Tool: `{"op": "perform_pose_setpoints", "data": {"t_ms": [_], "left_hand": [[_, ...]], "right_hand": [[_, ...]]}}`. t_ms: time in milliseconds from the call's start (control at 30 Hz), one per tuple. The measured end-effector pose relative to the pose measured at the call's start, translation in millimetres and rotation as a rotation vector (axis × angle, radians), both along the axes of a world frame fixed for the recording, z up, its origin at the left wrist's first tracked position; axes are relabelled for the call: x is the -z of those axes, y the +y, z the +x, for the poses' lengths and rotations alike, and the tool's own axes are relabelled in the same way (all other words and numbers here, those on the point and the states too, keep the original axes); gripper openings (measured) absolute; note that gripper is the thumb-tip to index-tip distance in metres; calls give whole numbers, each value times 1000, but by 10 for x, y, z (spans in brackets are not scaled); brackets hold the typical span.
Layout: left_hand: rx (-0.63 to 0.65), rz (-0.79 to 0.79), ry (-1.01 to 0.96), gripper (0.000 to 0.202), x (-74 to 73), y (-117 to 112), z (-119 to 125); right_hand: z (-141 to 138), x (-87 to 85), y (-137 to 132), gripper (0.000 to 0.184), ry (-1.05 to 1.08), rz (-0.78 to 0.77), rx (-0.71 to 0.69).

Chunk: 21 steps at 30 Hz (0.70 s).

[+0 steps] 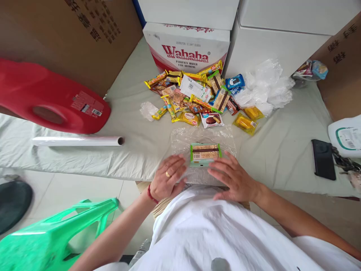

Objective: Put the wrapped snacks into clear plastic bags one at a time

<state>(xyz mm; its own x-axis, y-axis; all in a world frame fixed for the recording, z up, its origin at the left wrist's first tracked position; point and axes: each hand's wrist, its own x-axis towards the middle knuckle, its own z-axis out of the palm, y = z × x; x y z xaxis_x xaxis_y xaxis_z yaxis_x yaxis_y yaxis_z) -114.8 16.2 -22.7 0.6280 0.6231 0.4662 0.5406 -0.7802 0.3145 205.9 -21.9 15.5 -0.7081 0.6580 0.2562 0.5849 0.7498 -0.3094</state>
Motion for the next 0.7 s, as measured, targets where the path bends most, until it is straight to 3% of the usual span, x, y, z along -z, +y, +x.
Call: {"op": "perform_pose_setpoints", "data": {"t_ms": [67, 100, 233, 333, 467, 533, 600, 700], "left_hand": [[261, -8, 6, 55, 24, -105, -135], [314, -17, 41, 56, 45, -140, -190], [318, -54, 135, 37, 105, -136, -338], [263, -291, 17, 26, 10, 5, -372], [-43, -770, -39, 26, -215, 342, -293], [-195, -914, -48, 30, -263, 561, -204], [-391, -925, -51, 26, -258, 791, -108], [-745, -735, -60, 35, -265, 1050, -16]], "right_hand": [[207, 160, -213, 68, -40, -10, -42], [293, 257, -291, 58, -67, -15, -27], [458, 515, -346, 37, 32, -38, 44], [455, 401, -153, 24, 220, -181, 77], [436, 48, 257, 31, 333, -585, 309], [415, -50, 477, 38, 304, -715, 450], [377, -59, 674, 41, 192, -724, 585], [299, 13, 864, 36, -68, -619, 703]]}}
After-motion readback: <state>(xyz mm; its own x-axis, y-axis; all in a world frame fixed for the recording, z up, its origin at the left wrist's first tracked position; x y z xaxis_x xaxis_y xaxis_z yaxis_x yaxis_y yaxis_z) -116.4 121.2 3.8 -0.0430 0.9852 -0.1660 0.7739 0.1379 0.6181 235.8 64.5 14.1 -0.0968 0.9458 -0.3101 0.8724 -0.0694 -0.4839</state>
